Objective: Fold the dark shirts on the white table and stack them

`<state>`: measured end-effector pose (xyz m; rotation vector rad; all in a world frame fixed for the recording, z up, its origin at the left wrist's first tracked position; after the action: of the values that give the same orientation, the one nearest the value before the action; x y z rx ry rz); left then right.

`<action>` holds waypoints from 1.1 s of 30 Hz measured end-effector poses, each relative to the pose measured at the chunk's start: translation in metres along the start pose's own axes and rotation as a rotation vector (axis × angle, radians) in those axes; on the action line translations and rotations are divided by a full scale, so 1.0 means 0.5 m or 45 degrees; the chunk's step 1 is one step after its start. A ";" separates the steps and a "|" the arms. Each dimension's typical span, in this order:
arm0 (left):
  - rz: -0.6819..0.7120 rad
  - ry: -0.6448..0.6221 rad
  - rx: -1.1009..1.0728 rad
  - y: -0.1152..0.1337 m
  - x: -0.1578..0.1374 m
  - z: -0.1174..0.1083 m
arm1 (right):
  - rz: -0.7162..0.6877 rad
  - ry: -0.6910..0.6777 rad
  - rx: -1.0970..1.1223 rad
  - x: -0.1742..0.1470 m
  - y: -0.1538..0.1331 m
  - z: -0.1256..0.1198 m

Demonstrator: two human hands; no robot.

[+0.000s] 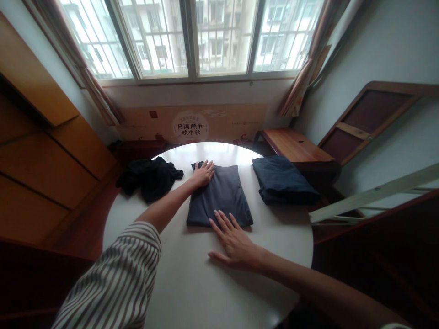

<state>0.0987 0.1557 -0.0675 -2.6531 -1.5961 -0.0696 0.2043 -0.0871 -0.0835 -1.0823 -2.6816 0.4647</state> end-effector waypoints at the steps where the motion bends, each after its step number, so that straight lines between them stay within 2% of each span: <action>1: 0.036 0.060 0.013 0.016 -0.014 -0.009 | -0.010 0.021 0.026 -0.001 -0.005 -0.014; 3: 0.142 0.130 0.016 0.053 -0.052 -0.017 | 0.005 0.116 0.060 0.012 0.003 -0.051; 5: 0.227 0.101 -0.007 0.083 -0.095 -0.008 | 0.048 0.217 0.054 0.045 0.031 -0.090; 8: 0.234 0.027 -0.030 0.101 -0.149 0.019 | 0.078 0.275 0.006 0.120 0.095 -0.124; 13: 0.181 0.025 -0.020 0.100 -0.177 0.045 | 0.250 0.132 0.007 0.232 0.229 -0.107; 15: 0.156 0.028 -0.003 0.099 -0.177 0.047 | 0.350 0.088 0.024 0.252 0.277 -0.098; 18: 0.096 0.046 -0.018 0.095 -0.182 0.047 | 0.506 0.133 0.107 0.260 0.336 -0.098; 20: -0.016 0.079 -0.081 0.078 -0.186 0.045 | 0.587 0.199 0.153 0.259 0.365 -0.104; 23: -0.360 0.223 -0.371 0.016 -0.188 0.034 | 0.682 0.336 0.170 0.257 0.400 -0.118; 25: -0.643 0.342 -0.744 -0.042 -0.185 0.030 | 0.787 0.547 0.269 0.251 0.426 -0.136; 27: -0.844 0.399 -1.063 -0.095 -0.171 0.032 | 0.901 0.801 0.479 0.237 0.454 -0.149; 29: -0.957 0.400 -1.221 -0.135 -0.149 0.031 | 0.973 0.964 0.685 0.226 0.477 -0.150; 33: -1.042 0.367 -1.492 -0.173 -0.097 0.030 | 1.026 0.966 0.818 0.220 0.496 -0.142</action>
<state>-0.0001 0.1542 -0.0841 -1.9335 -2.9304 -1.7586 0.3058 0.1736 -0.0998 -1.6282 -1.2499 0.7622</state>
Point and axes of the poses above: each hand's wrist, its own x-axis towards the middle knuckle, its own z-axis out of the palm, y = z × x, the point moved 6 cm from there along x, towards the middle knuckle, and after that the axes turned 6 degrees about x, right-handed, at the moved point
